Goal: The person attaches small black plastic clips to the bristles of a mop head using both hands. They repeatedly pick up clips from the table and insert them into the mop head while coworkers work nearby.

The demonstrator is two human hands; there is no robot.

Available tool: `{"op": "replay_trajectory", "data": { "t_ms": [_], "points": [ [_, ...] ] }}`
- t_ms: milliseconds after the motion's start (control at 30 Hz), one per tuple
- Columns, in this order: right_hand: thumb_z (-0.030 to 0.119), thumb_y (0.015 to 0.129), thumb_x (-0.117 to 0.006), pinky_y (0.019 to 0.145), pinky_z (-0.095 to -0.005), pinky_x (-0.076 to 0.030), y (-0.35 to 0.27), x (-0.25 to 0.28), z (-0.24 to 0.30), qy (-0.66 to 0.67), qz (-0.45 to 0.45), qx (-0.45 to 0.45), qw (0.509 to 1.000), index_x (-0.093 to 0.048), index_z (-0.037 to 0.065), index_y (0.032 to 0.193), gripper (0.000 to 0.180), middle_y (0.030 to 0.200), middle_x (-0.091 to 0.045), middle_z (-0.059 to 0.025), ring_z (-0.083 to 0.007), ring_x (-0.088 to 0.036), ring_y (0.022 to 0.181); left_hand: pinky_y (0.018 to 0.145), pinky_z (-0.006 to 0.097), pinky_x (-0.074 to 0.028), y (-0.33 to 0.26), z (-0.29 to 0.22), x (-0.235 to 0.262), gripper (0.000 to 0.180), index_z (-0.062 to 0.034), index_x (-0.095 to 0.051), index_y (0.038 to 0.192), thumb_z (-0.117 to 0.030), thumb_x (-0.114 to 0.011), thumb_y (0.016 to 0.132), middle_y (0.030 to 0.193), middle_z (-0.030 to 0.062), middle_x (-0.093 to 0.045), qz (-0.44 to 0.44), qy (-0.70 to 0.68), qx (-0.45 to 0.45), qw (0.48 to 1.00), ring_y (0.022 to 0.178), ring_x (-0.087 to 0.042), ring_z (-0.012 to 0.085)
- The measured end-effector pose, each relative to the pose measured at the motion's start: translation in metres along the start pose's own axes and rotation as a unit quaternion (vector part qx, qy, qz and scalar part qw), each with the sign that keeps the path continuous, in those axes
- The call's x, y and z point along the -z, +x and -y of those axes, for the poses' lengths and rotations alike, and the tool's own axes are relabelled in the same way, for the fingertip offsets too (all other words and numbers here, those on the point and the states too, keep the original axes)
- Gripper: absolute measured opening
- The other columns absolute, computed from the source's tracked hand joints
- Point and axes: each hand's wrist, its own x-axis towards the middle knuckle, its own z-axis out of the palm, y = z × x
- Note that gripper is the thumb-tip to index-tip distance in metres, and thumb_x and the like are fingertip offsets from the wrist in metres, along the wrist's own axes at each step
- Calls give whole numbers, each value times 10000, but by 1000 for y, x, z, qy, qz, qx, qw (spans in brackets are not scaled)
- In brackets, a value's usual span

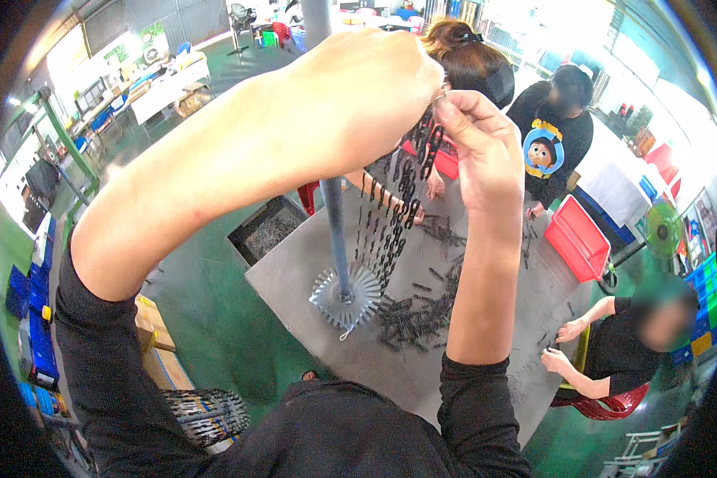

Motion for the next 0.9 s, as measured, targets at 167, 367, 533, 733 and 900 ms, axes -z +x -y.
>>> {"op": "replay_trajectory", "data": {
  "t_ms": [167,367,533,733,900],
  "points": [
    [29,858,-640,761,-210,-439,-3,8,-3,61,15,-10,998,-640,-23,948,105,853,-645,-32,-94,-583,790,796,431,-492,-5,-3,-3,217,39,-631,916,28,-559,711,873,192,-635,-91,3,-47,995,883,-622,371],
    [101,856,-665,697,-207,-443,-16,53,7,36,-64,6,997,-648,6,959,141,830,-624,-32,-93,-572,795,735,415,-501,8,1,-2,186,74,-589,889,7,-590,715,829,218,-611,34,-54,-8,998,841,-612,387],
    [174,789,-737,727,-292,-478,-8,98,25,-348,-132,-2,928,-675,6,937,232,841,-664,-59,-136,-607,811,843,428,-480,-9,21,-1,358,30,-602,1075,21,-575,718,997,192,-635,-7,-26,-15,1000,937,-610,378],
    [128,777,-720,749,-287,-488,-6,48,15,-452,-144,73,877,-684,11,918,187,882,-671,-97,-176,-634,779,859,423,-481,-9,23,-2,385,34,-578,1131,-14,-588,748,1040,216,-620,-10,-50,5,999,950,-602,388],
    [73,778,-708,668,-288,-449,-1,-28,-15,-306,-96,153,935,-677,-2,861,116,745,-647,-69,-152,-566,682,866,426,-479,1,12,16,350,45,-605,1070,-14,-591,725,1028,208,-629,103,-21,67,992,950,-603,386]
  ]
}}
